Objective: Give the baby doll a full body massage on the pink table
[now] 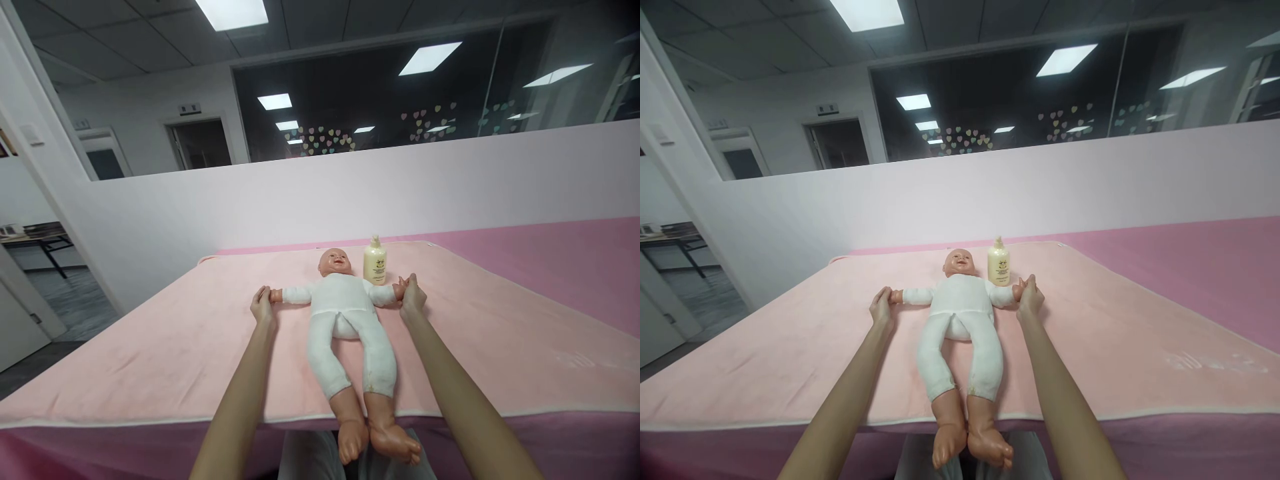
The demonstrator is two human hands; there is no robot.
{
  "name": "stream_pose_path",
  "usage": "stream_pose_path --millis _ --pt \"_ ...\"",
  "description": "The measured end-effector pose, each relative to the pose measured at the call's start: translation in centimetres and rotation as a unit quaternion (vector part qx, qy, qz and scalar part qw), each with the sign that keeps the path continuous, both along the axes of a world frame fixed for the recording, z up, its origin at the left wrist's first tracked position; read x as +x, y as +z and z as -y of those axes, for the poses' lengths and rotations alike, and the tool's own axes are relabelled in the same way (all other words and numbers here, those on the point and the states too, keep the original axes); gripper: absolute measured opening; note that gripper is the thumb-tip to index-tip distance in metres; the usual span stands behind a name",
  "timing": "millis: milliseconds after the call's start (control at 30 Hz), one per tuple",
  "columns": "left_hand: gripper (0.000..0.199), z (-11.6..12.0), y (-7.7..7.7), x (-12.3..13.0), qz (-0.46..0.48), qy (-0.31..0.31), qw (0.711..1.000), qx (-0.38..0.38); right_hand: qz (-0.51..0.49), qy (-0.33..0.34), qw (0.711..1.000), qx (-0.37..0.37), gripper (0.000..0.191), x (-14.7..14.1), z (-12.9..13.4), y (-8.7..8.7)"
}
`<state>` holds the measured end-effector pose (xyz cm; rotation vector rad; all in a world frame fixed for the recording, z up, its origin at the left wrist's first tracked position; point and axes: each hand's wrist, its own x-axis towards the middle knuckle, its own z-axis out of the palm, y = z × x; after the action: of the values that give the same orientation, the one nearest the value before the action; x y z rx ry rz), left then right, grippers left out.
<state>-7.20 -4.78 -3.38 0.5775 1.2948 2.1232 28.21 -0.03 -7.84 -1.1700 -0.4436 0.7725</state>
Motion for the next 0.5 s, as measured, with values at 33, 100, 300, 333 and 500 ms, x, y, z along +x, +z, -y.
stream_pose_path --millis 33,100,300,333,500 --pt "0.027 0.05 -0.09 0.13 -0.022 -0.004 1.000 -0.004 -0.033 -0.004 0.999 -0.011 0.038 -0.06 -0.02 0.11" --pt "0.039 0.19 -0.26 0.35 -0.075 -0.016 0.997 -0.016 -0.079 -0.008 0.997 -0.022 0.036 -0.21 -0.02 0.37" --pt "0.054 0.43 -0.39 0.43 -0.130 -0.059 0.989 -0.034 -0.053 -0.008 0.998 -0.018 0.032 -0.47 -0.05 0.51" --pt "0.051 0.39 -0.40 0.35 -0.131 -0.059 0.989 -0.039 -0.056 -0.013 0.998 -0.023 0.031 -0.46 -0.09 0.45" --pt "0.037 0.06 -0.64 -0.07 -0.138 -0.050 0.987 -0.068 -0.078 -0.028 0.996 -0.025 0.024 -0.49 -0.10 0.31"
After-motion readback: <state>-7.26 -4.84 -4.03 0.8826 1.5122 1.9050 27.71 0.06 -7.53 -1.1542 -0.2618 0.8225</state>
